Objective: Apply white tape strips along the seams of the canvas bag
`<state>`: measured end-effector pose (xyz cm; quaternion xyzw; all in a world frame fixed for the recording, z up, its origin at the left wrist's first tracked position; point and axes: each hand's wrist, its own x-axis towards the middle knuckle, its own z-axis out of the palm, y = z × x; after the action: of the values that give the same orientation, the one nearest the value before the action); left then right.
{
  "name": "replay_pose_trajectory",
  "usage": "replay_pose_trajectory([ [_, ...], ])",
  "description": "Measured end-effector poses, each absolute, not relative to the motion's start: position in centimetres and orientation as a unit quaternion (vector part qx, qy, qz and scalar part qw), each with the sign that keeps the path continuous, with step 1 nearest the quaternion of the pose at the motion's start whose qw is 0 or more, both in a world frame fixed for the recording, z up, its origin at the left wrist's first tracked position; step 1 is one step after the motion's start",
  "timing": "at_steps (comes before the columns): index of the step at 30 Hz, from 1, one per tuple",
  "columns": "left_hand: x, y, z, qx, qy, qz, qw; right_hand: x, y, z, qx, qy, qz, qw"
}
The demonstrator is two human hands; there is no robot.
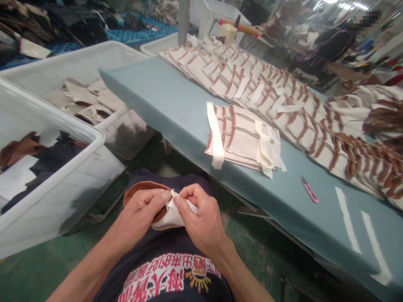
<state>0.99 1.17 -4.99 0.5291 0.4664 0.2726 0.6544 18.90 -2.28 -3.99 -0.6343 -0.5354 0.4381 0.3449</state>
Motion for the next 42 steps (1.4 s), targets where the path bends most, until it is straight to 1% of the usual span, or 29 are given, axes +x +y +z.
replay_pose_trajectory([
  [6, 0.4, 1.0, -4.7, 0.532, 0.458, 0.267, 0.660, 19.0, -2.2, -4.0, -0.628, -0.539, 0.443, 0.345],
  [8, 0.5, 0.8, -4.2, 0.541, 0.465, 0.271, 0.646, 18.9, -2.2, -4.0, -0.629, -0.533, 0.446, 0.348],
  [15, 2.2, -0.1, -3.0, 0.627, 0.524, 0.313, 0.484, 18.8, -2.3, -4.6, -0.624, -0.512, 0.466, 0.363],
  [19, 2.5, -0.4, -3.4, 0.648, 0.524, 0.328, 0.445, 18.9, -2.5, -5.2, -0.618, -0.497, 0.489, 0.363],
  [22, 2.6, -0.5, -3.7, 0.655, 0.527, 0.329, 0.429, 19.1, -2.5, -5.8, -0.599, -0.467, 0.535, 0.369],
  [24, 2.6, -0.6, -3.7, 0.661, 0.529, 0.330, 0.417, 19.4, -2.3, -6.3, -0.566, -0.439, 0.591, 0.371],
  [27, 2.6, -0.6, -3.6, 0.681, 0.515, 0.328, 0.405, 19.8, -1.8, -6.7, -0.508, -0.403, 0.679, 0.345],
  [29, 2.8, -0.6, -3.3, 0.694, 0.503, 0.328, 0.397, 20.0, -1.5, -6.7, -0.490, -0.408, 0.694, 0.335],
  [32, 3.3, -0.5, -2.8, 0.705, 0.499, 0.347, 0.366, 19.7, -1.5, -6.5, -0.479, -0.440, 0.662, 0.372],
  [39, 4.6, 0.0, -1.7, 0.706, 0.517, 0.401, 0.272, 17.9, -1.6, -6.6, -0.457, -0.430, 0.594, 0.503],
  [42, 4.6, -0.1, -1.7, 0.720, 0.512, 0.397, 0.246, 17.5, -1.4, -6.8, -0.445, -0.394, 0.612, 0.522],
])
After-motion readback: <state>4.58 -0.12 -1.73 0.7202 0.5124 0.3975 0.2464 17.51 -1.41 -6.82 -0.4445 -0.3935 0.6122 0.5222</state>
